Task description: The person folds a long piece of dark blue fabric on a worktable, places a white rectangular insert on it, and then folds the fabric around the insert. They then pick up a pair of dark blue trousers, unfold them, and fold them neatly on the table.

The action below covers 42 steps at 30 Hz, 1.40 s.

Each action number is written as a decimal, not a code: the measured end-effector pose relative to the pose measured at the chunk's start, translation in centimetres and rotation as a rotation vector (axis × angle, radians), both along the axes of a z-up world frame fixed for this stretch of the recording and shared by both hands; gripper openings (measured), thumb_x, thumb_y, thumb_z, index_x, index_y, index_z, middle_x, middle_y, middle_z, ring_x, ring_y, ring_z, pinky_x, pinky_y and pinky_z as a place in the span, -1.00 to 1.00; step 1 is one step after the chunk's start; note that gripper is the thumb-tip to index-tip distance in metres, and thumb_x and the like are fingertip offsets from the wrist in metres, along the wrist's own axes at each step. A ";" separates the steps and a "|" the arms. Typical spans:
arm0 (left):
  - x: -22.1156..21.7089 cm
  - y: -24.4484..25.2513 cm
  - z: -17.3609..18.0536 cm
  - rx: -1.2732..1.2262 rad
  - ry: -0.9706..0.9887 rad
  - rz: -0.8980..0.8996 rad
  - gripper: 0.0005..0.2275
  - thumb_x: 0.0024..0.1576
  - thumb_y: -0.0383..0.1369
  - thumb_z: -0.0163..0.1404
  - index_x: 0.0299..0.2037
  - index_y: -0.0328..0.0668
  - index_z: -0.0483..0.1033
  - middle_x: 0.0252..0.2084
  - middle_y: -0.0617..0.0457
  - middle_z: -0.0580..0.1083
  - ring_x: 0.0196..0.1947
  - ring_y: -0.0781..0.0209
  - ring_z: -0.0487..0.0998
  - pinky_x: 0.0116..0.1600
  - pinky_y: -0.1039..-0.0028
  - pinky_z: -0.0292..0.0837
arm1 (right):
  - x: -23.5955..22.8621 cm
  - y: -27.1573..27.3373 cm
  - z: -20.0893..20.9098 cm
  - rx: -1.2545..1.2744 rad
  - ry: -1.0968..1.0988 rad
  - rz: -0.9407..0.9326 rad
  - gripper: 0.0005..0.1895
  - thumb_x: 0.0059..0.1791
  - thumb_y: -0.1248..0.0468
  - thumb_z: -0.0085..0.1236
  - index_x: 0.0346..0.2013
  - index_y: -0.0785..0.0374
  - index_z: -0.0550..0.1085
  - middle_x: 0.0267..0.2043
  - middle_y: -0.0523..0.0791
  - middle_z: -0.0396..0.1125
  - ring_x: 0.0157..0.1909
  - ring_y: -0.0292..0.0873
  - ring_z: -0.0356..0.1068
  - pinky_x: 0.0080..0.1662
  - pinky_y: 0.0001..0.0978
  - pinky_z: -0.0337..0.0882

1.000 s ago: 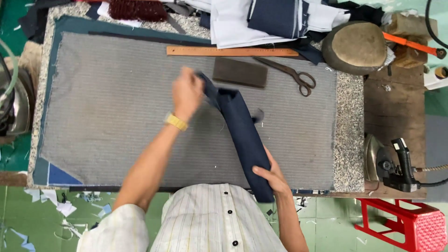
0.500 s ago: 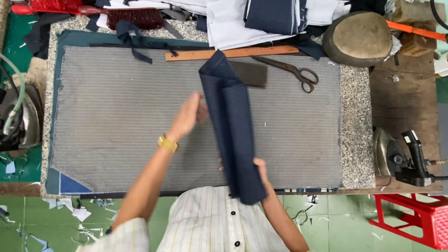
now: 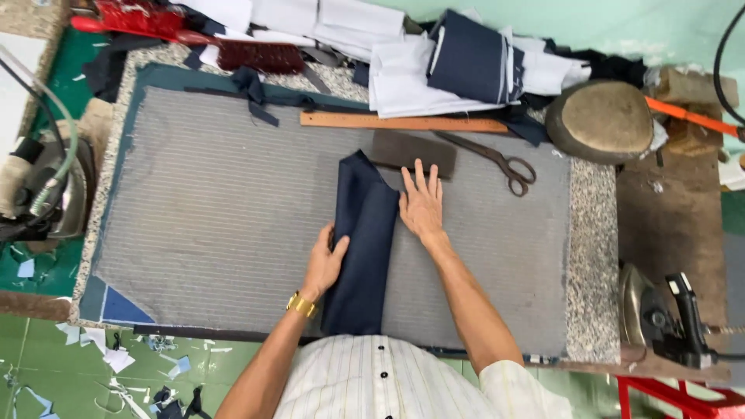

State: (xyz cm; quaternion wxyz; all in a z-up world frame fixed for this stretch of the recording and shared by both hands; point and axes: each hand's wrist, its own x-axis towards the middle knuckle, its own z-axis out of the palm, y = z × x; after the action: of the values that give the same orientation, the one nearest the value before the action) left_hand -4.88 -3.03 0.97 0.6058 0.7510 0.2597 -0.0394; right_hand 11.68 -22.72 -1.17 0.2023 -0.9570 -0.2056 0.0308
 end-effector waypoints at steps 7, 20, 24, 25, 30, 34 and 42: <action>-0.5 0.4 -3.8 -0.301 -0.124 0.095 -0.49 0.21 -0.40 0.12 0.32 -0.44 0.24 0.15 -0.30 0.49 0.14 -0.07 0.54 0.11 0.24 0.54 | 6.2 2.1 -1.0 -0.343 0.094 -0.043 -0.37 0.14 -0.04 -0.29 0.50 0.00 0.17 0.68 -0.14 -0.47 0.63 0.17 -0.53 0.51 0.08 -0.36; -1.7 -0.8 -1.0 0.104 0.201 -0.050 -0.53 0.19 -0.05 0.12 0.20 -0.12 0.41 -0.07 -0.23 0.59 -0.01 -0.22 0.63 -0.09 0.09 0.61 | -12.7 -0.9 3.9 0.463 0.425 -0.304 -0.16 0.05 -0.16 0.11 0.44 0.26 0.12 0.02 0.12 0.31 -0.14 0.16 0.49 -0.16 -0.11 0.50; -1.2 -3.3 1.1 0.189 0.181 -0.108 -0.59 0.21 -0.12 0.08 0.18 -0.10 0.37 -0.11 -0.35 0.58 -0.03 -0.37 0.61 -0.07 -0.04 0.56 | -15.9 -1.3 4.6 0.407 0.622 -0.400 -0.02 -0.04 -0.16 0.24 0.52 0.15 0.04 0.21 0.11 0.31 -0.06 0.07 0.51 -0.11 -0.15 0.51; -0.9 -3.8 1.4 0.169 0.106 -0.116 -0.60 0.19 -0.16 0.11 0.17 -0.10 0.39 -0.11 -0.34 0.57 -0.04 -0.39 0.60 -0.09 -0.03 0.56 | -15.8 -1.0 5.8 0.384 0.676 -0.437 0.08 -0.11 -0.22 0.29 0.52 0.13 0.04 0.28 0.13 0.27 0.10 0.13 0.45 0.03 -0.10 0.48; -0.3 -5.0 5.1 0.072 -0.066 -0.131 -0.64 0.18 -0.29 0.13 0.15 -0.23 0.44 -0.12 -0.35 0.57 -0.07 -0.39 0.60 -0.12 0.04 0.58 | -15.8 -4.5 -2.8 0.758 0.684 -0.465 0.00 -0.12 0.21 0.37 0.50 0.29 0.03 0.26 0.27 0.29 0.20 0.24 0.40 0.09 -0.06 0.51; -0.2 -4.3 7.2 -0.034 -0.209 -0.083 -0.66 0.21 -0.35 0.12 0.18 -0.20 0.47 -0.15 -0.33 0.57 -0.11 -0.24 0.62 -0.17 0.11 0.57 | -16.2 -7.7 -3.7 1.160 0.638 -0.460 -0.19 -0.06 0.43 0.18 0.47 0.21 0.12 0.16 0.14 0.36 0.07 0.05 0.45 0.00 -0.16 0.56; -0.4 -1.1 4.1 0.395 -0.228 0.011 -0.46 0.23 -0.28 0.12 0.28 -0.54 0.23 0.06 -0.58 0.42 -0.04 -0.42 0.58 -0.06 -0.02 0.56 | -16.1 -10.0 0.1 0.876 0.462 -0.673 -0.43 0.11 0.17 0.11 0.39 0.26 0.23 0.20 0.08 0.37 0.11 -0.04 0.41 -0.06 -0.26 0.57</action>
State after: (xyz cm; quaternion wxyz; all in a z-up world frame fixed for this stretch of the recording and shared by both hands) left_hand -5.26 -4.08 5.12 0.4728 0.8531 0.1965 0.1006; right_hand -4.45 -32.73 -1.10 0.6163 -0.7655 0.1644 0.0845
